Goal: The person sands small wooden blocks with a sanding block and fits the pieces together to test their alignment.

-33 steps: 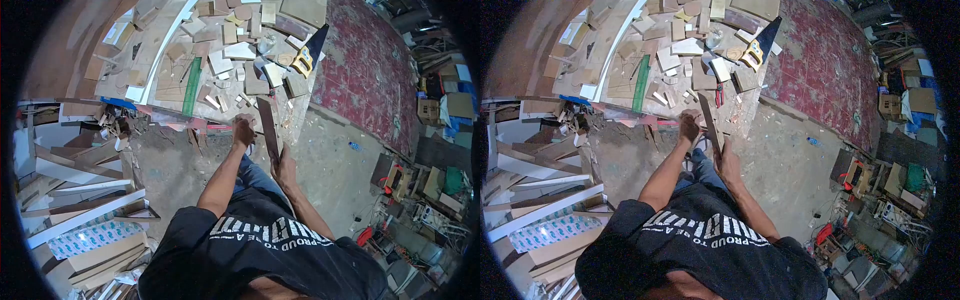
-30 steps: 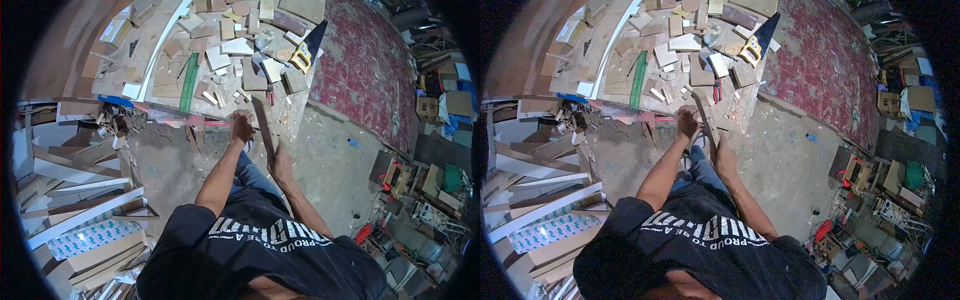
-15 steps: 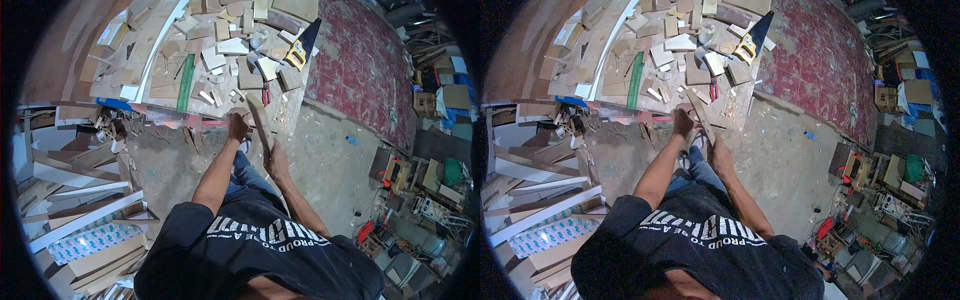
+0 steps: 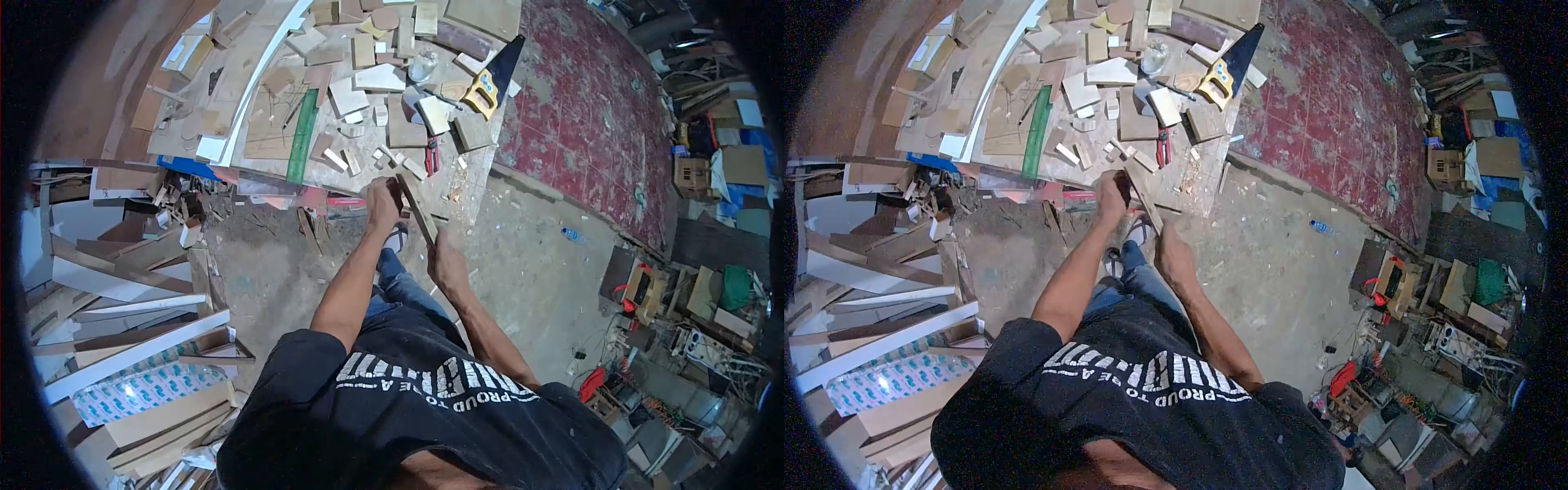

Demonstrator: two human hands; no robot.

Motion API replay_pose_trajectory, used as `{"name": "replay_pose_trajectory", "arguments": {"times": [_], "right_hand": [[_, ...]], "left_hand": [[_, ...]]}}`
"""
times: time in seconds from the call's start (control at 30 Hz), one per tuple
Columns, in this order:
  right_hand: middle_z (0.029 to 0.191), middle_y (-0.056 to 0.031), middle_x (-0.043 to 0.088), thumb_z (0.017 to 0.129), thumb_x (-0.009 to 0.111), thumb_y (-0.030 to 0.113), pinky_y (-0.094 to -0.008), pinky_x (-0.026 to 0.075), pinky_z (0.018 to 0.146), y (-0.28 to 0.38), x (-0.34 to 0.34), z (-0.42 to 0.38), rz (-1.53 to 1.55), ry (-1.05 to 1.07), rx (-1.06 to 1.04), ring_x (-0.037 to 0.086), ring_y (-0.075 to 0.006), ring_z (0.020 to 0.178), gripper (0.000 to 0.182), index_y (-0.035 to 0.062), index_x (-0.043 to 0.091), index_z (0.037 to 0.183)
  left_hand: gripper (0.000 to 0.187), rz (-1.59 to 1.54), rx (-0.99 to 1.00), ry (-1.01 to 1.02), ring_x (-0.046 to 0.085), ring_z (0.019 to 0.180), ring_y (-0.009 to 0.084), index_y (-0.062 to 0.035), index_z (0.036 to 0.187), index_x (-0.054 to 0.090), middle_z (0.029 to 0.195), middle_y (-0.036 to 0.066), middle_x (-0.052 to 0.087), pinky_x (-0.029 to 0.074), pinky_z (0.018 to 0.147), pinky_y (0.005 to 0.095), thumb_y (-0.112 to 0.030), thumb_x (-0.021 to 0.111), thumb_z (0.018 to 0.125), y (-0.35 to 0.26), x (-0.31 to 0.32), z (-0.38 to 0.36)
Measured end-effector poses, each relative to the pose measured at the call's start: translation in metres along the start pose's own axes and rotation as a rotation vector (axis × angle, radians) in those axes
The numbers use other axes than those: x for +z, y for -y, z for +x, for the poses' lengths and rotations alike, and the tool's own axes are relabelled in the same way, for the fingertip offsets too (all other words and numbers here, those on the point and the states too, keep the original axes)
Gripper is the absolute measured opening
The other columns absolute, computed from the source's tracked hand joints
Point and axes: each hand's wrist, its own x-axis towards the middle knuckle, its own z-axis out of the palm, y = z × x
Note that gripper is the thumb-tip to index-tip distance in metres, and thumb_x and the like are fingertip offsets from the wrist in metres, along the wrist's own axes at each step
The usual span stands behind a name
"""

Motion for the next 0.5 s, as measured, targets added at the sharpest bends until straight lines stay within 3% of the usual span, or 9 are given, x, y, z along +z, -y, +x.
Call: {"name": "replay_pose_trajectory", "arguments": {"times": [0.07,0.13,0.2,0.27,0.33,0.4,0.47,0.5], "right_hand": [[0.076,-0.0306,0.061,0.091,0.055,0.016,-0.0558,0.044,0.057,-0.015,0.008,0.003,0.014,-0.025,-0.052,0.060,-0.0498,0.068,0.050,-0.0025,0.034,0.132],[0.078,-0.0320,0.061,0.091,0.055,0.018,-0.0570,0.043,0.057,0.007,-0.006,-0.009,0.081,-0.078,-0.001,0.060,-0.0505,0.069,0.048,0.0006,0.035,0.132],[0.073,-0.0307,0.059,0.090,0.055,0.014,-0.0555,0.043,0.055,0.003,-0.003,0.006,0.011,0.009,-0.060,0.059,-0.0502,0.067,0.048,0.0013,0.034,0.132],[0.070,-0.0300,0.058,0.091,0.054,0.014,-0.0547,0.042,0.053,-0.005,0.001,0.014,-0.045,0.098,0.009,0.059,-0.0498,0.065,0.048,0.0004,0.033,0.132],[0.071,-0.0306,0.058,0.092,0.053,0.014,-0.0561,0.042,0.053,0.003,-0.007,0.005,0.055,-0.076,0.020,0.058,-0.0503,0.066,0.046,-0.0003,0.032,0.130],[0.069,-0.0304,0.058,0.092,0.053,0.014,-0.0563,0.040,0.052,0.000,-0.006,0.005,0.099,-0.121,-0.079,0.058,-0.0495,0.063,0.046,-0.0014,0.031,0.130],[0.063,-0.0273,0.055,0.091,0.054,0.010,-0.0498,0.039,0.048,-0.015,0.004,0.011,-0.073,0.107,-0.080,0.056,-0.0450,0.056,0.044,-0.0019,0.033,0.127],[0.060,-0.0262,0.054,0.091,0.053,0.012,-0.0492,0.039,0.047,-0.012,0.000,0.011,-0.036,0.047,-0.119,0.055,-0.0444,0.053,0.038,-0.0018,0.036,0.122]], "left_hand": [[0.016,-0.399,-0.391,0.028,0.063,0.084,0.0383,-0.0005,0.079,0.068,0.087,0.019,0.067,0.050,0.081,0.0429,-0.014,0.061,0.076,-0.021,-0.005,0.004],[0.016,0.166,0.198,0.006,0.063,0.083,0.0372,-0.0010,0.082,0.069,0.085,0.021,0.067,0.050,0.077,0.0426,-0.010,0.057,0.077,-0.003,-0.002,-0.002],[0.018,0.071,-0.088,0.095,0.064,0.084,0.0372,-0.0024,0.083,0.071,0.084,0.021,0.067,0.049,0.076,0.0442,-0.011,0.056,0.078,-0.006,-0.002,0.001],[0.019,0.080,-0.080,0.162,0.063,0.084,0.0385,-0.0027,0.085,0.071,0.085,0.021,0.067,0.049,0.076,0.0453,-0.011,0.056,0.078,-0.018,-0.012,0.003],[0.019,-0.034,-0.032,0.129,0.063,0.084,0.0387,-0.0030,0.087,0.071,0.086,0.022,0.067,0.049,0.076,0.0456,-0.009,0.056,0.078,-0.004,-0.007,0.001],[0.015,-0.043,0.169,-0.028,0.063,0.084,0.0397,-0.0008,0.082,0.070,0.085,0.024,0.066,0.049,0.074,0.0459,-0.008,0.057,0.077,-0.006,-0.004,0.000],[0.013,0.054,0.026,0.145,0.063,0.085,0.0402,0.0000,0.081,0.069,0.085,0.023,0.066,0.050,0.076,0.0439,-0.008,0.059,0.077,-0.017,-0.014,0.006],[0.014,0.038,0.029,0.071,0.063,0.084,0.0406,0.0000,0.081,0.069,0.083,0.022,0.066,0.051,0.075,0.0433,-0.008,0.058,0.077,0.002,0.001,0.003]]}}
